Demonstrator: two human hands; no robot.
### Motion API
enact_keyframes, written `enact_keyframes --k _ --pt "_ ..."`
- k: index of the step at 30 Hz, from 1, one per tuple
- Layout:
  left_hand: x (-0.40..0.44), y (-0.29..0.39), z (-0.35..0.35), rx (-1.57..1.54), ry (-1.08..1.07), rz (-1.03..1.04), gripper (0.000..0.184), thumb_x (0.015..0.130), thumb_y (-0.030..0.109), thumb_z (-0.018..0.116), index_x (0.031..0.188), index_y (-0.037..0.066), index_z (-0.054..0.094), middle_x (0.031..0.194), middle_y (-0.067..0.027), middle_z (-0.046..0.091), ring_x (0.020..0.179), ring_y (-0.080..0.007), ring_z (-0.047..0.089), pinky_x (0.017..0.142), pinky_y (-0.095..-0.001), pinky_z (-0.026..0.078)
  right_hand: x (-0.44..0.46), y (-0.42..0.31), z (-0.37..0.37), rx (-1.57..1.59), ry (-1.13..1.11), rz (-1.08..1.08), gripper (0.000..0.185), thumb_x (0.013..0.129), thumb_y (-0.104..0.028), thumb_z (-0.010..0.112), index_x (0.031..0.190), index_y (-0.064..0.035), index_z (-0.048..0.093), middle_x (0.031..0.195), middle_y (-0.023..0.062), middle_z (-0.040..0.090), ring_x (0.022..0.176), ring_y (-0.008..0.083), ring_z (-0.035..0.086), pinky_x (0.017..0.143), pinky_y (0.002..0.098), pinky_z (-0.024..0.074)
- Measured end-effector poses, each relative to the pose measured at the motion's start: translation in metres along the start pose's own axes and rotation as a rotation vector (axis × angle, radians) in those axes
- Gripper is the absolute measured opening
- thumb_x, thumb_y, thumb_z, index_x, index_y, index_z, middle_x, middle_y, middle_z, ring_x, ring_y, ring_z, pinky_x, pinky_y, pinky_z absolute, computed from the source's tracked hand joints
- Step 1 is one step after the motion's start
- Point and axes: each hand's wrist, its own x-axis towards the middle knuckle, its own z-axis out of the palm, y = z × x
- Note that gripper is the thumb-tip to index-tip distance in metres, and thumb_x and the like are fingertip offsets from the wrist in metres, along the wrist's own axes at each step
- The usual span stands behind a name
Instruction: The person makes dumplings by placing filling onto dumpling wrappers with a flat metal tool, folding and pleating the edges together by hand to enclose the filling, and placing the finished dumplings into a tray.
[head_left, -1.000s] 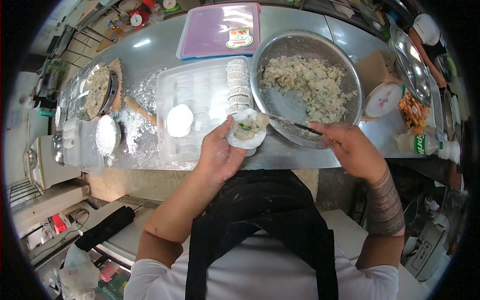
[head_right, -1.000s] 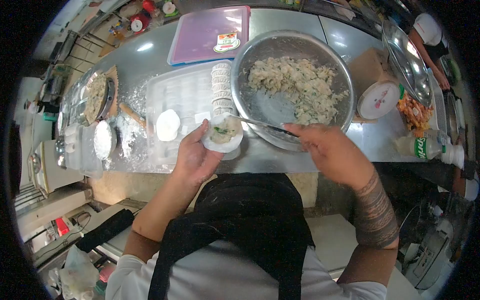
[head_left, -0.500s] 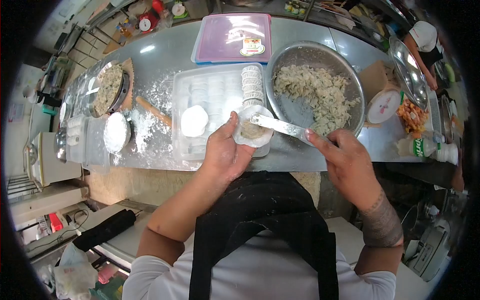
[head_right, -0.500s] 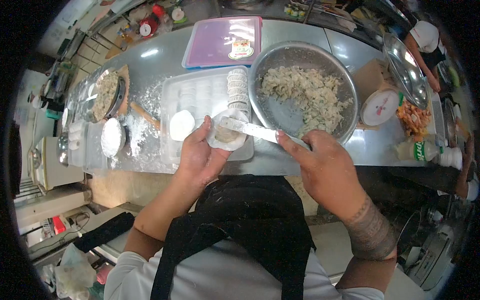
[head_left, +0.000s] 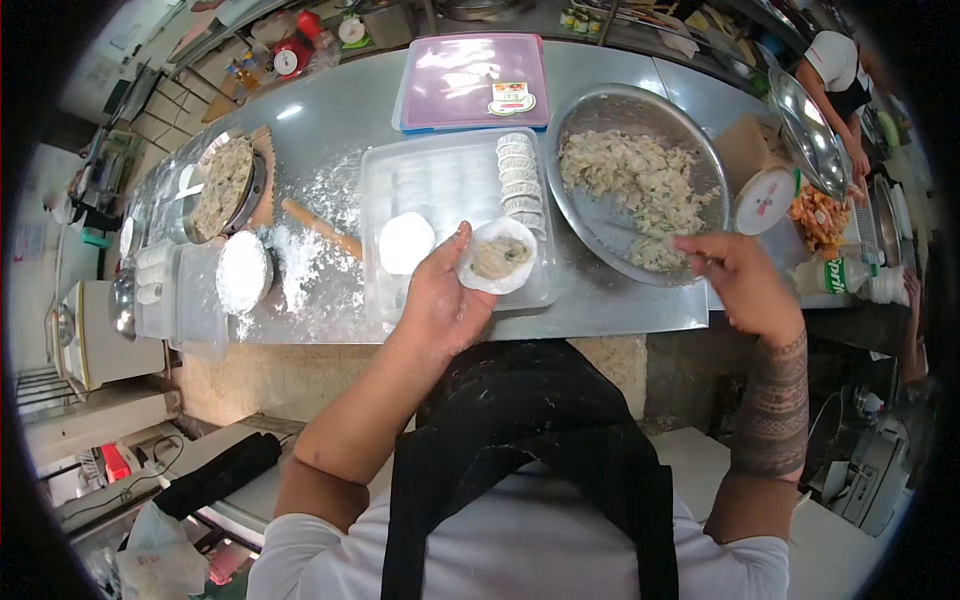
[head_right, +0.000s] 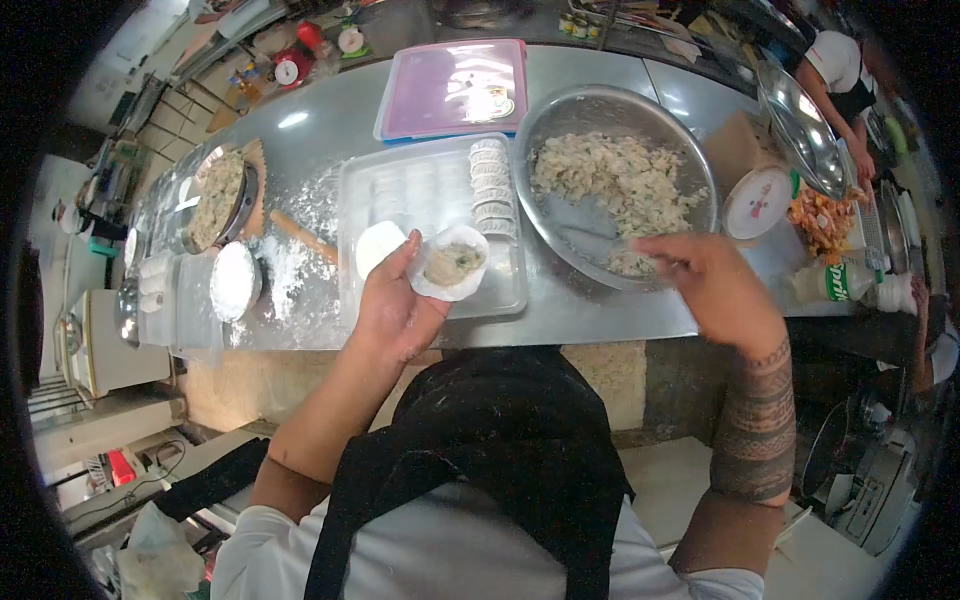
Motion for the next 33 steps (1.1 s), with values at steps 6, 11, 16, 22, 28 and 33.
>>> enact_keyframes --k 6,11,16,22,28,33 --pt "-0.016 0.021 -0.031 -0.012 -0.102 0.086 0.038 0.107 0.018 0.05 0.139 -0.001 0.043 0.139 -0.0201 0.054 0.132 -0.0354 0.055 0.114 -0.0518 0.046 0.039 0.119 0.053 -0.832 0.156 0.232 0.017 0.088 -0.006 0.059 0.098 -0.0047 0.073 0.102 0.0209 0.072 0.1 0.037 0.069 0.087 0.0477 0.0559" --pt "-0.043 0.046 -0.032 -0.06 -0.205 0.068 0.042 0.106 0.021 0.051 0.142 0.0 0.041 0.142 -0.0209 0.052 0.134 -0.0371 0.053 0.114 -0.0544 0.044 0.048 0.014 0.095 -0.623 0.523 -0.177 0.035 0.087 -0.013 0.069 0.121 -0.012 0.071 0.112 0.0166 0.069 0.114 0.0367 0.061 0.098 0.0489 0.0477" --pt "-0.068 0.063 -0.033 -0.015 -0.298 -0.005 0.044 0.107 0.022 0.051 0.143 0.001 0.042 0.142 -0.0205 0.054 0.132 -0.0356 0.055 0.113 -0.0534 0.046 0.037 -0.113 0.152 -0.239 0.463 -0.8 0.034 0.086 -0.017 0.074 0.119 -0.0215 0.07 0.126 0.0061 0.064 0.109 0.0301 0.059 0.095 0.0468 0.0446" --pt "-0.102 0.082 -0.044 0.325 -0.403 0.067 0.055 0.097 0.019 0.07 0.141 -0.002 0.047 0.138 -0.0183 0.059 0.129 -0.0265 0.059 0.106 -0.0455 0.051 0.054 -0.167 0.166 0.216 0.466 -0.699 0.014 0.089 -0.016 0.075 0.101 -0.0103 0.072 0.12 0.0119 0.065 0.108 0.0297 0.062 0.094 0.0425 0.0474" --pt "-0.125 0.093 -0.06 0.747 -0.214 0.499 0.057 0.087 0.007 0.081 0.136 -0.002 0.052 0.126 -0.0164 0.067 0.116 -0.0278 0.067 0.099 -0.0378 0.055 0.049 -0.204 0.187 0.635 0.372 -0.7 0.033 0.084 -0.014 0.083 0.112 -0.003 0.069 0.114 0.014 0.067 0.104 0.0255 0.065 0.09 0.0362 0.051" --pt "-0.142 0.102 -0.054 0.602 -0.223 0.637 0.074 0.077 0.023 0.093 0.133 0.002 0.05 0.122 -0.0179 0.066 0.106 -0.025 0.068 0.082 -0.033 0.056 0.033 -0.217 0.185 0.539 0.383 -0.629 0.039 0.079 -0.019 0.088 0.111 -0.0049 0.07 0.099 0.0096 0.071 0.086 0.022 0.065 0.075 0.0338 0.0518"
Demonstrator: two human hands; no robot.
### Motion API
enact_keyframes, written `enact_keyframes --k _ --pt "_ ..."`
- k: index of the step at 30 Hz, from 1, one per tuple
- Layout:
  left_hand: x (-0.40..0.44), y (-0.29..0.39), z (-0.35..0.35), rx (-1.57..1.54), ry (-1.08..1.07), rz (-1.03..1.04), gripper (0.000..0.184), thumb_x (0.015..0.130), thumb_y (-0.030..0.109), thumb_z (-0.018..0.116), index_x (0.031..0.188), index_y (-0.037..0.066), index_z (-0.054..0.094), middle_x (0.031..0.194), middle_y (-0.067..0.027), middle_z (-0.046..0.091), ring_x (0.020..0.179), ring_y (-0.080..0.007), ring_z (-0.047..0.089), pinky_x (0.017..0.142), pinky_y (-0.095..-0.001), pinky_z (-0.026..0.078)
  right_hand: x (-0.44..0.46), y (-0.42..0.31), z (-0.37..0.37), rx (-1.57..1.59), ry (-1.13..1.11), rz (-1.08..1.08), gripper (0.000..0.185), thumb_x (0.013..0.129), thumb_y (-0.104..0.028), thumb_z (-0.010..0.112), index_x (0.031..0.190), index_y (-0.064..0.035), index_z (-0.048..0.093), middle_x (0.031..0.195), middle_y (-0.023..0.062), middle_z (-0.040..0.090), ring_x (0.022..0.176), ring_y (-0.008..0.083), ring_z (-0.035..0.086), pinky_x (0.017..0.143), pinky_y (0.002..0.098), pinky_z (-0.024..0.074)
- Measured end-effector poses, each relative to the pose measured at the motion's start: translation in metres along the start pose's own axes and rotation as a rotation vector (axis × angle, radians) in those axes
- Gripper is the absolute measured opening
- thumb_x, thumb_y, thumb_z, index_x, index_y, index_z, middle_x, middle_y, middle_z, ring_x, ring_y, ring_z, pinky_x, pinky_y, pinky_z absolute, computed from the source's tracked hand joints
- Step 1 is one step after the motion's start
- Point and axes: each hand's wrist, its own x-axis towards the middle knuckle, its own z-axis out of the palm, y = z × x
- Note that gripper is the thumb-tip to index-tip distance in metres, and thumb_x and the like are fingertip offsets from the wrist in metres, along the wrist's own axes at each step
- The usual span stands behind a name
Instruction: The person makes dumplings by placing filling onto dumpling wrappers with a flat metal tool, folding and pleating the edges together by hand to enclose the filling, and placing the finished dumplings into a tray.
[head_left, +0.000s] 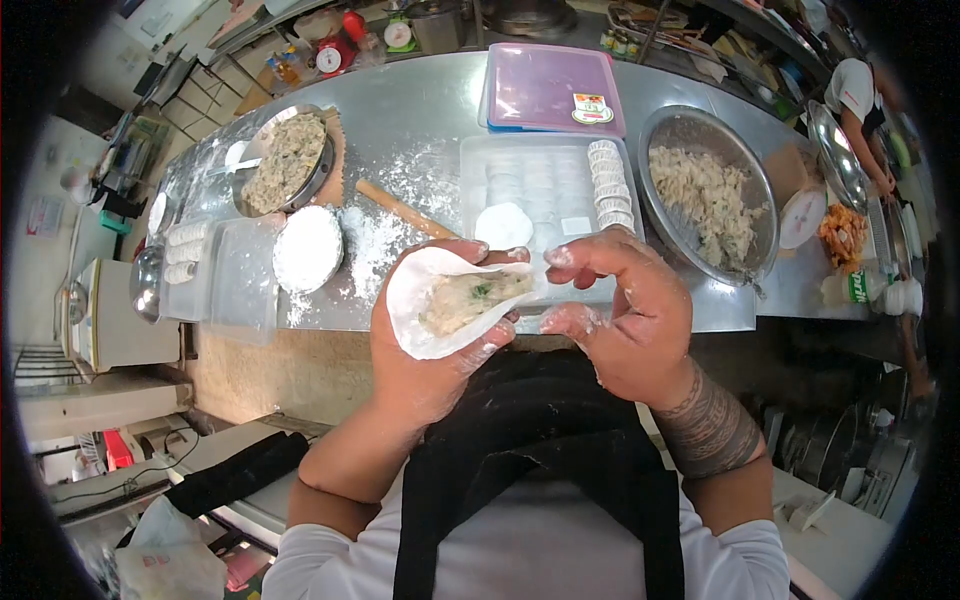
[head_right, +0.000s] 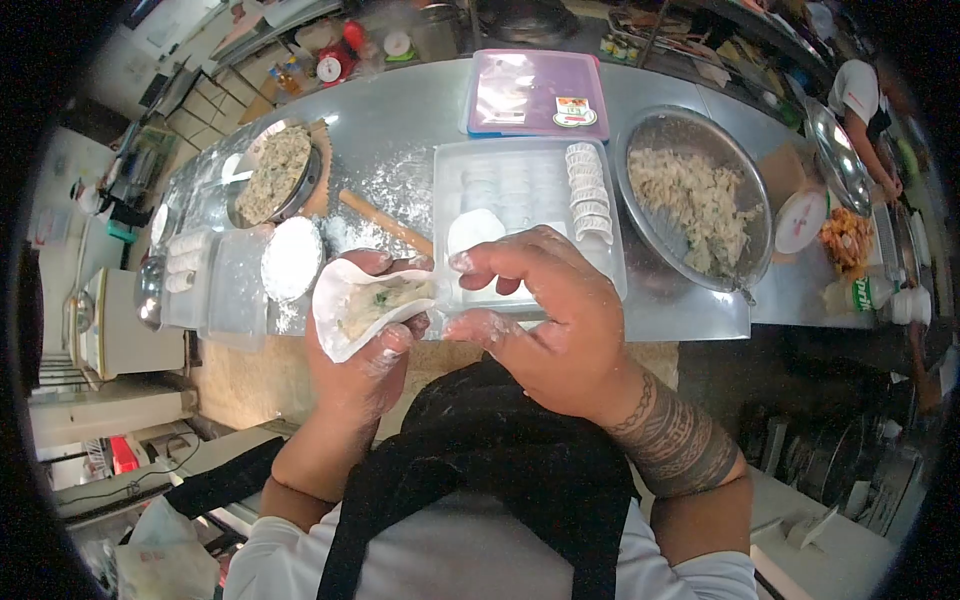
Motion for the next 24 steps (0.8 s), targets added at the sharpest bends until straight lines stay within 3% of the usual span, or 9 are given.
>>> enact_keyframes --k 5,8,11,14,24 --pt "-0.002 0.006 -0.006 0.008 -0.075 -0.028 0.069 0.078 0.022 0.093 0.129 0.004 0.051 0.124 -0.0203 0.066 0.114 -0.0273 0.067 0.083 -0.0322 0.056 0.008 -0.007 0.005 -0.082 -0.043 -0.106 0.025 0.08 -0.017 0.085 0.097 -0.0057 0.071 0.088 0.0087 0.071 0.078 0.0271 0.064 0.074 0.0362 0.0501" --pt "-0.001 0.009 -0.016 0.03 -0.182 0.022 0.055 0.079 -0.004 0.084 0.123 0.0 0.052 0.124 -0.0228 0.068 0.122 -0.031 0.066 0.102 -0.0422 0.055 0.017 -0.015 -0.002 -0.158 -0.141 -0.146 0.02 0.081 -0.017 0.083 0.093 -0.0061 0.072 0.085 0.0089 0.071 0.079 0.0301 0.065 0.078 0.0384 0.0496" --pt "0.0 0.014 -0.015 0.124 -0.19 0.039 0.053 0.08 -0.004 0.083 0.123 0.0 0.053 0.123 -0.0229 0.068 0.121 -0.0307 0.066 0.103 -0.042 0.054 0.016 -0.012 -0.004 -0.153 -0.162 -0.139 0.019 0.082 -0.018 0.081 0.094 -0.0066 0.072 0.088 0.0086 0.072 0.081 0.0293 0.065 0.08 0.0395 0.0488" --pt "0.002 0.017 -0.008 0.053 -0.183 0.051 0.05 0.081 -0.005 0.083 0.122 0.0 0.054 0.124 -0.0227 0.068 0.12 -0.0299 0.067 0.103 -0.0412 0.054 0.015 -0.011 0.001 -0.091 -0.028 -0.103 0.018 0.08 -0.015 0.08 0.093 -0.0071 0.072 0.089 0.0082 0.072 0.084 0.0286 0.066 0.079 0.0396 0.0484" --pt "0.005 0.019 0.024 0.324 -0.232 0.088 0.052 0.075 -0.012 0.082 0.121 -0.002 0.06 0.124 -0.0175 0.067 0.115 -0.0239 0.068 0.102 -0.0386 0.055 0.014 0.002 -0.035 -0.081 -0.081 -0.105 0.018 0.08 -0.015 0.081 0.093 -0.0079 0.072 0.09 0.0076 0.071 0.084 0.0289 0.065 0.08 0.0396 0.0484"
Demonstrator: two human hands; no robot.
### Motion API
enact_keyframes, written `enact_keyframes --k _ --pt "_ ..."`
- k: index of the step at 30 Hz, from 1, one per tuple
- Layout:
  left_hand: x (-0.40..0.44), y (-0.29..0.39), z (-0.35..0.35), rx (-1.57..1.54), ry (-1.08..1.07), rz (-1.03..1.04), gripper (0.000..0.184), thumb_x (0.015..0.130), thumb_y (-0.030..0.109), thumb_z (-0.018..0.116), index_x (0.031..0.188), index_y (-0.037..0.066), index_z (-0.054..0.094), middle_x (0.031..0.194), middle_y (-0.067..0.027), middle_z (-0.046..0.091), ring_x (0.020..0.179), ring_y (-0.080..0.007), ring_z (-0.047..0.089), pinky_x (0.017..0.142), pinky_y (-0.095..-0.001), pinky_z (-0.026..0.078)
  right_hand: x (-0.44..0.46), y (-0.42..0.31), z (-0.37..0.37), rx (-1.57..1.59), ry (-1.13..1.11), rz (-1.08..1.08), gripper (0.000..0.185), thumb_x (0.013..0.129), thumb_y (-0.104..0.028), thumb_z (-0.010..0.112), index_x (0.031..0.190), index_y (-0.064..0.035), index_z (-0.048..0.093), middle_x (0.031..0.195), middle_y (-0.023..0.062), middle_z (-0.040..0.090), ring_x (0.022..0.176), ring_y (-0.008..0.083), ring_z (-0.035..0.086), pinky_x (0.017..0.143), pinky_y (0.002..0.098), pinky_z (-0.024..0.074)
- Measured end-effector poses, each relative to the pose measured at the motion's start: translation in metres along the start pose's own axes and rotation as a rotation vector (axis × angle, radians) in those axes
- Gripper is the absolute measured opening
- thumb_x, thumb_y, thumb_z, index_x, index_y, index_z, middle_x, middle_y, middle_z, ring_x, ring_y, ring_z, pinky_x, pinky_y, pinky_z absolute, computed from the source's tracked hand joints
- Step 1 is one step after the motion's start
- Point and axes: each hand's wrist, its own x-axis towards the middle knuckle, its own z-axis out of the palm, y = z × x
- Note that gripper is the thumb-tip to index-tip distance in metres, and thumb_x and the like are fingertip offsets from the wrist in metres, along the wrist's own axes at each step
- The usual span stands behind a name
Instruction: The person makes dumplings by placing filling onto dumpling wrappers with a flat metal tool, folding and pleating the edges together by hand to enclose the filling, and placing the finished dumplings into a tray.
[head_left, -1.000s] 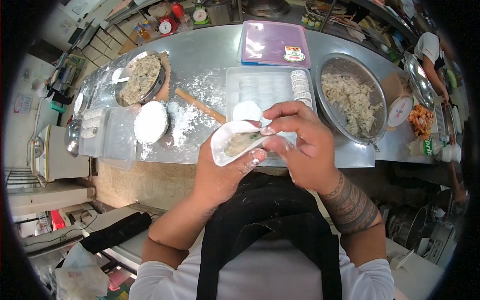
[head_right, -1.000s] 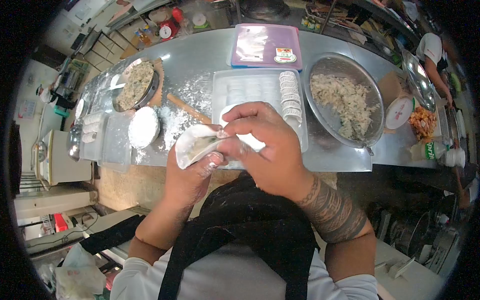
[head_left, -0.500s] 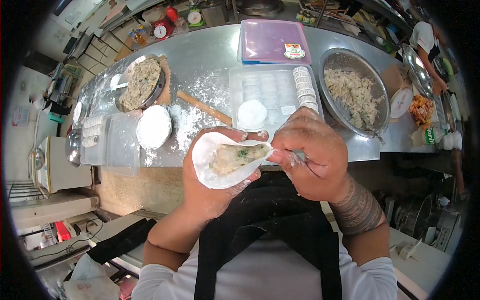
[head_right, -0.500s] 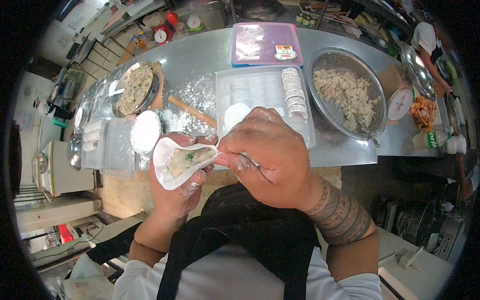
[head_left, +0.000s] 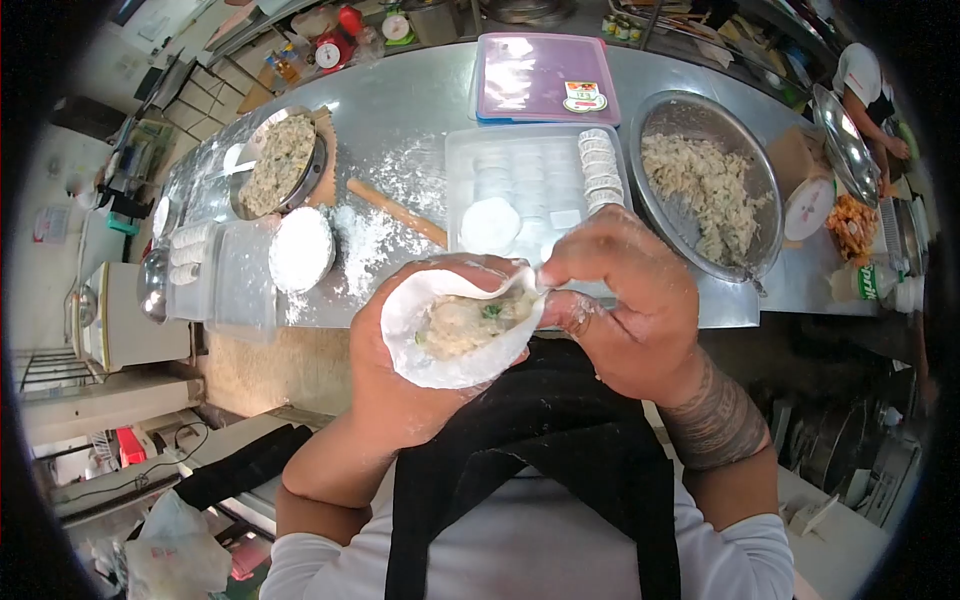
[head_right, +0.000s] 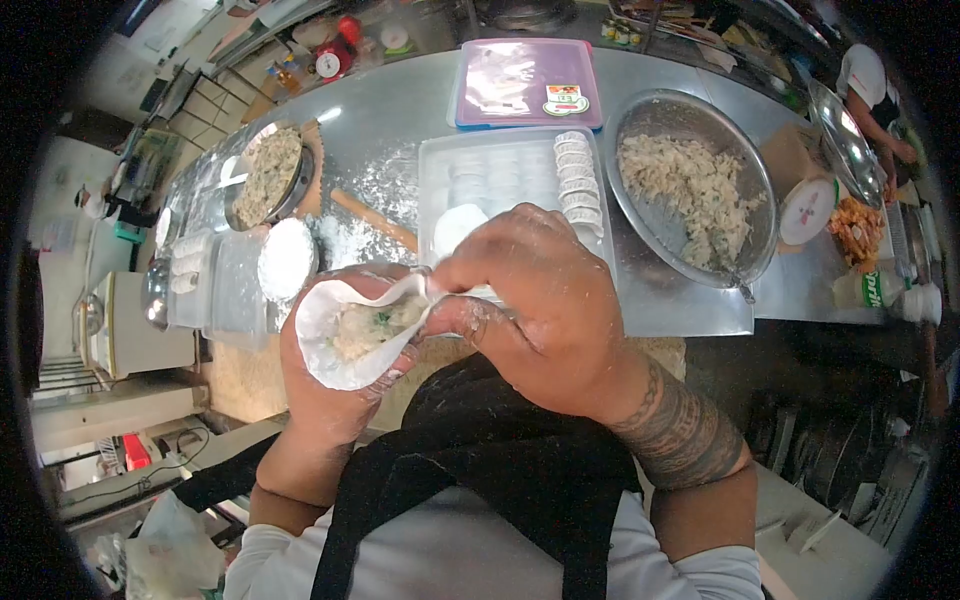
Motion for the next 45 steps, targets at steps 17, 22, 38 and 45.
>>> enact_keyframes --k 17,22,38,45 --pt "0.023 0.025 0.098 0.105 0.165 -0.209 0.049 0.072 0.009 0.092 0.112 0.002 0.064 0.11 -0.0088 0.071 0.106 -0.0197 0.07 0.094 -0.0329 0.054 -0.018 0.027 -0.084 0.098 -0.12 -0.068 0.015 0.084 -0.015 0.079 0.091 -0.0057 0.07 0.091 0.0099 0.07 0.084 0.0291 0.063 0.078 0.0388 0.0477" --pt "0.027 0.023 0.116 0.289 0.089 -0.154 0.054 0.069 0.01 0.094 0.113 0.002 0.065 0.109 -0.0073 0.07 0.106 -0.0178 0.068 0.095 -0.0324 0.053 -0.024 0.035 -0.103 0.168 -0.111 -0.057 0.015 0.084 -0.014 0.079 0.092 -0.0042 0.07 0.091 0.0118 0.069 0.085 0.0298 0.064 0.078 0.0397 0.0482" --pt "0.003 -0.002 0.176 -0.059 0.485 -0.165 0.063 0.079 0.008 0.088 0.131 -0.006 0.054 0.121 -0.0173 0.07 0.112 -0.026 0.07 0.1 -0.0376 0.055 -0.041 0.046 -0.122 0.212 -0.076 -0.154 0.019 0.083 -0.012 0.081 0.095 -0.0021 0.07 0.088 0.0126 0.068 0.081 0.0296 0.064 0.074 0.0379 0.049" --pt "-0.004 0.008 0.164 0.051 0.376 -0.153 0.058 0.078 0.008 0.089 0.126 -0.004 0.059 0.119 -0.0163 0.072 0.11 -0.0228 0.071 0.098 -0.0352 0.056 -0.04 0.04 -0.118 0.248 -0.142 -0.095 0.018 0.085 -0.012 0.079 0.096 -0.0021 0.07 0.09 0.013 0.07 0.084 0.0289 0.065 0.077 0.0386 0.0491"
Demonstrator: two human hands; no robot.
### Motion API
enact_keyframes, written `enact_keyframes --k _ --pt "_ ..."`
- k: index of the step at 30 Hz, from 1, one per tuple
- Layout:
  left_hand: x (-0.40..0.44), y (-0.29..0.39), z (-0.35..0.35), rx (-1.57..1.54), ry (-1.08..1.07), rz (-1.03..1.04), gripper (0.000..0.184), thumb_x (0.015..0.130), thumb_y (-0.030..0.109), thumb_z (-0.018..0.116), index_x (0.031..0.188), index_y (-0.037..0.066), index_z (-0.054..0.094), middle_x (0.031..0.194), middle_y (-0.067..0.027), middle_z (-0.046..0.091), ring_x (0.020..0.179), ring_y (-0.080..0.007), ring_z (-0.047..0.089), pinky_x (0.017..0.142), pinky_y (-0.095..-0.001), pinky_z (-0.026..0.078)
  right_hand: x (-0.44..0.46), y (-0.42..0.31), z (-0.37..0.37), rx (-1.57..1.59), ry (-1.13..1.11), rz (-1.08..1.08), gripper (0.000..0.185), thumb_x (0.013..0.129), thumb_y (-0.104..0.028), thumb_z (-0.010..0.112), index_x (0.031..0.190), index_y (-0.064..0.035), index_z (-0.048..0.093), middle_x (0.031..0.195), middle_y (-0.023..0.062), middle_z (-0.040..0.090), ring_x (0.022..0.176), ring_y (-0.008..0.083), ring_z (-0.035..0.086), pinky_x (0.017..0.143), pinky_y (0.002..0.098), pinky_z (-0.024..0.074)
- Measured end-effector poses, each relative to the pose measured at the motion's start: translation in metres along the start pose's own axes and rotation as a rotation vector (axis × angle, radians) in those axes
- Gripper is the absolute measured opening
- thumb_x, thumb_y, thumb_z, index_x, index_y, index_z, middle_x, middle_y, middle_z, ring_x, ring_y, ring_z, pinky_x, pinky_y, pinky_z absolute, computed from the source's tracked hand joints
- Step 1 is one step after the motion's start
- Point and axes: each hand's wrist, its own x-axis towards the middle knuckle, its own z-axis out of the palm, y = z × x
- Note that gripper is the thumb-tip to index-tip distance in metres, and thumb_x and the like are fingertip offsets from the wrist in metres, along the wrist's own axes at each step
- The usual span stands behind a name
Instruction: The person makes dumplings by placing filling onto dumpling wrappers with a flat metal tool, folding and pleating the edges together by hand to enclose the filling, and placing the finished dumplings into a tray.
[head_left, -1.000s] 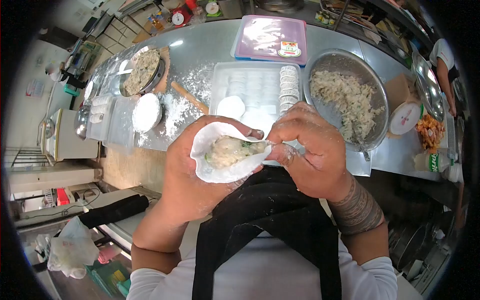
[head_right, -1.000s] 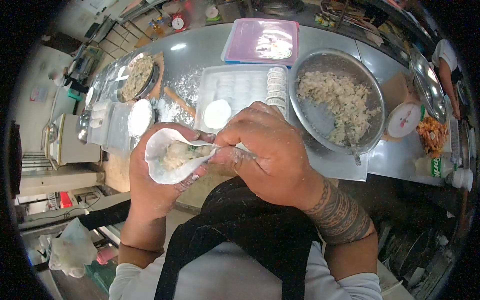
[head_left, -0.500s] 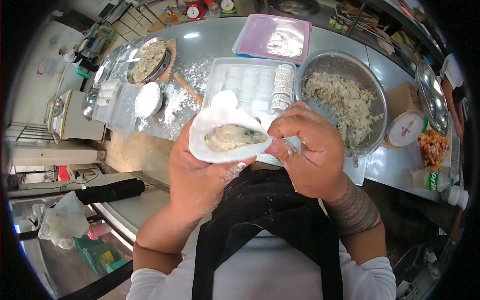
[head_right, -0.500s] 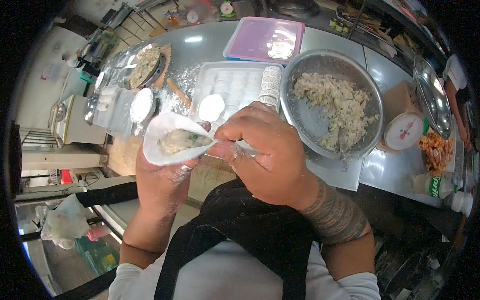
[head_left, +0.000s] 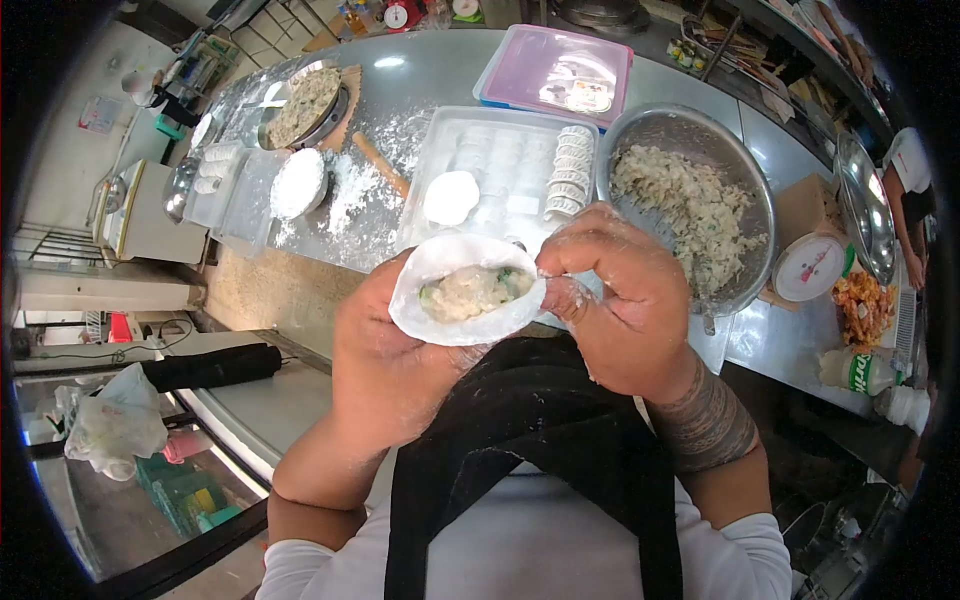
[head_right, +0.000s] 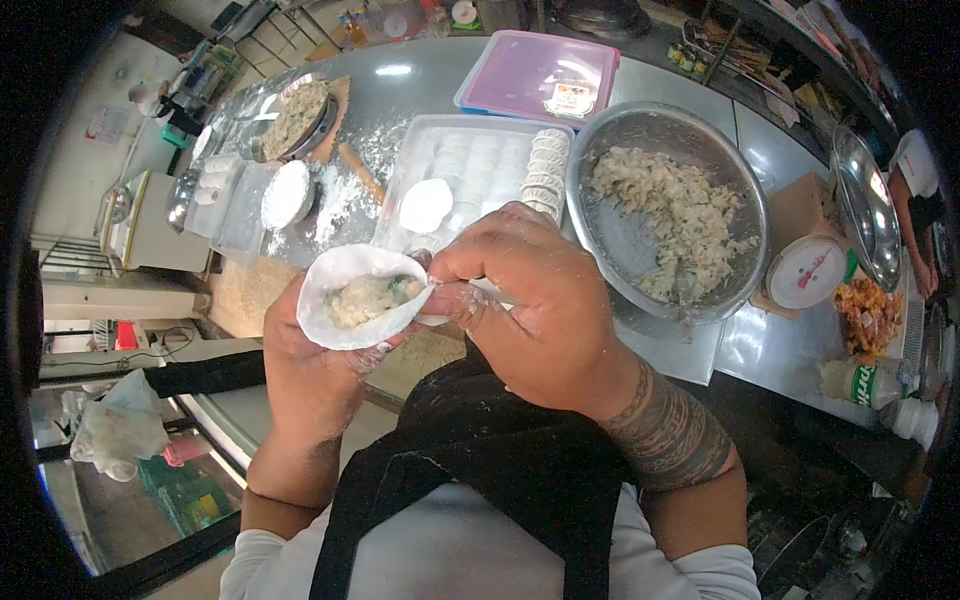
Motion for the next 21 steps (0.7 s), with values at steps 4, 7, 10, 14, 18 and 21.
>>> enact_keyframes --k 4,7,10,14,18,21 --pt "0.004 0.001 -0.007 -0.103 0.028 -0.021 0.059 0.08 0.011 0.088 0.127 -0.005 0.056 0.124 -0.0207 0.07 0.116 -0.0261 0.069 0.102 -0.0374 0.054 0.002 0.001 0.009 -0.007 -0.032 -0.003 0.014 0.086 -0.011 0.077 0.096 -0.0031 0.07 0.09 0.0125 0.07 0.083 0.0287 0.064 0.077 0.0385 0.0486" --pt "0.005 0.0 -0.018 -0.115 0.025 -0.015 0.061 0.081 0.01 0.087 0.129 -0.006 0.054 0.126 -0.0228 0.069 0.118 -0.0279 0.069 0.103 -0.0385 0.053 0.006 -0.002 0.017 0.013 -0.025 0.013 0.013 0.085 -0.01 0.077 0.095 -0.0036 0.07 0.09 0.012 0.069 0.083 0.0288 0.064 0.077 0.0383 0.0483" --pt "0.008 0.002 -0.029 -0.106 -0.004 -0.021 0.062 0.081 0.011 0.087 0.13 -0.006 0.054 0.124 -0.022 0.07 0.118 -0.0281 0.068 0.103 -0.0386 0.053 0.011 -0.002 0.028 -0.022 -0.009 0.022 0.015 0.084 -0.01 0.078 0.095 -0.0041 0.07 0.09 0.0116 0.069 0.084 0.0286 0.064 0.077 0.0382 0.0483" --pt "0.012 0.01 -0.049 -0.026 -0.048 -0.073 0.061 0.081 0.015 0.087 0.129 -0.006 0.056 0.118 -0.0188 0.072 0.118 -0.0276 0.069 0.103 -0.0384 0.053 0.018 -0.006 0.042 -0.011 0.048 0.074 0.018 0.082 -0.01 0.08 0.096 -0.0045 0.069 0.09 0.0115 0.069 0.084 0.0288 0.065 0.078 0.0386 0.0483" --pt "0.02 0.013 -0.068 -0.018 -0.082 -0.058 0.061 0.081 0.018 0.088 0.128 -0.005 0.057 0.116 -0.0175 0.072 0.119 -0.0284 0.068 0.103 -0.039 0.054 0.027 -0.002 0.058 0.001 0.038 0.08 0.018 0.083 -0.011 0.079 0.097 -0.0045 0.069 0.09 0.0115 0.07 0.085 0.0291 0.065 0.079 0.0385 0.048" --pt "0.027 0.007 -0.076 -0.089 -0.059 0.001 0.062 0.081 0.02 0.088 0.129 -0.005 0.057 0.12 -0.0201 0.071 0.12 -0.0298 0.068 0.103 -0.0406 0.054 0.032 -0.001 0.07 -0.045 0.021 0.067 0.017 0.084 -0.012 0.079 0.097 -0.0046 0.07 0.091 0.0114 0.07 0.085 0.0289 0.065 0.079 0.0387 0.0478"
